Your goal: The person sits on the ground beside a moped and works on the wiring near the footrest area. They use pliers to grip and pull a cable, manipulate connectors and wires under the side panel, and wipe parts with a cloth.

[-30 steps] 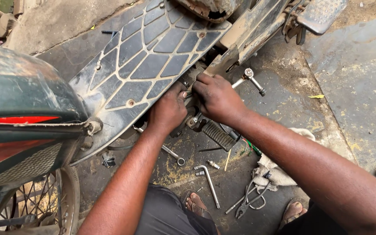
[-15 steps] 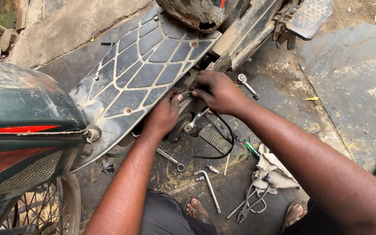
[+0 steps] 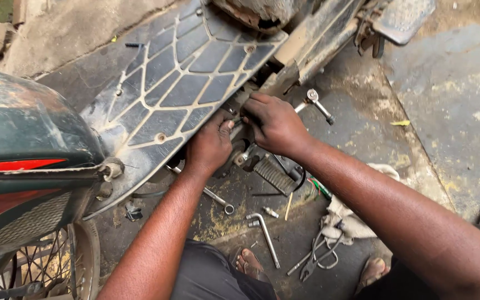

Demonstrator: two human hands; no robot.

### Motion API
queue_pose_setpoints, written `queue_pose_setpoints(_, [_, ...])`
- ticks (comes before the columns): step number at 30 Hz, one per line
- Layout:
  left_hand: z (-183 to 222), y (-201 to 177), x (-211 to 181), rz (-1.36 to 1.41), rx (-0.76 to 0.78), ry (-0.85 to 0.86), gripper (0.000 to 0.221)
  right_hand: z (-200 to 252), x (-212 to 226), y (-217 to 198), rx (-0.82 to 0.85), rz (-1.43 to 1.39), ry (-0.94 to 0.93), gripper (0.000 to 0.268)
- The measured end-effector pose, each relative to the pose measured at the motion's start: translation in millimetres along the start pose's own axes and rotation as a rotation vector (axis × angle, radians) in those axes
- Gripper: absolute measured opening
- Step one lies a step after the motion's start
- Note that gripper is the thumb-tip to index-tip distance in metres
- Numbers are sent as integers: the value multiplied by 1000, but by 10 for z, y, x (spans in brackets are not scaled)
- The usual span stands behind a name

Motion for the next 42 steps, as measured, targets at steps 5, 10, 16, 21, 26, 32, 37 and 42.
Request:
queue_pose_setpoints(5, [36,90,37,11,15,-28,16,19,-161,65,-47,4,-29,22])
queue_pose_setpoints(10, [30,72,305,178,26,-65,18,-215,-264,-119,197,-27,54,25])
queue_pose_setpoints(16, [74,-27,213,450,114,-162,25,-102,-188,-392,484,4,100,44])
queue_pose_setpoints(21, [133,-80,209,266,10,-24,30,-13,-212,-536,367,346,-60,51])
queue_pose_setpoints(26, [213,11,286,-18,-100,-143,28,34,-185,-646,481,347,81,49])
queue_pose_setpoints(32, [221,-64,-24,-36,-217,-396,34,115,-295,-569,443,348,135,28])
queue_pose_setpoints(37, [154,123,334,-12,-288,-444,40,150,-71,-534,432,450,233,31])
queue_pose_setpoints(42, [92,176,300,-151,-344,-411,52,291,68,-412,546,551,249,33])
Point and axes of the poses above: each hand's wrist, its own z-axis away from the middle knuckle, its own y-axis out of the palm, x = y × z, the point moved 1 cm from there along -z, towards the middle knuckle, and after that the axes turned 7 degrees about y, right-handed, at the moved point
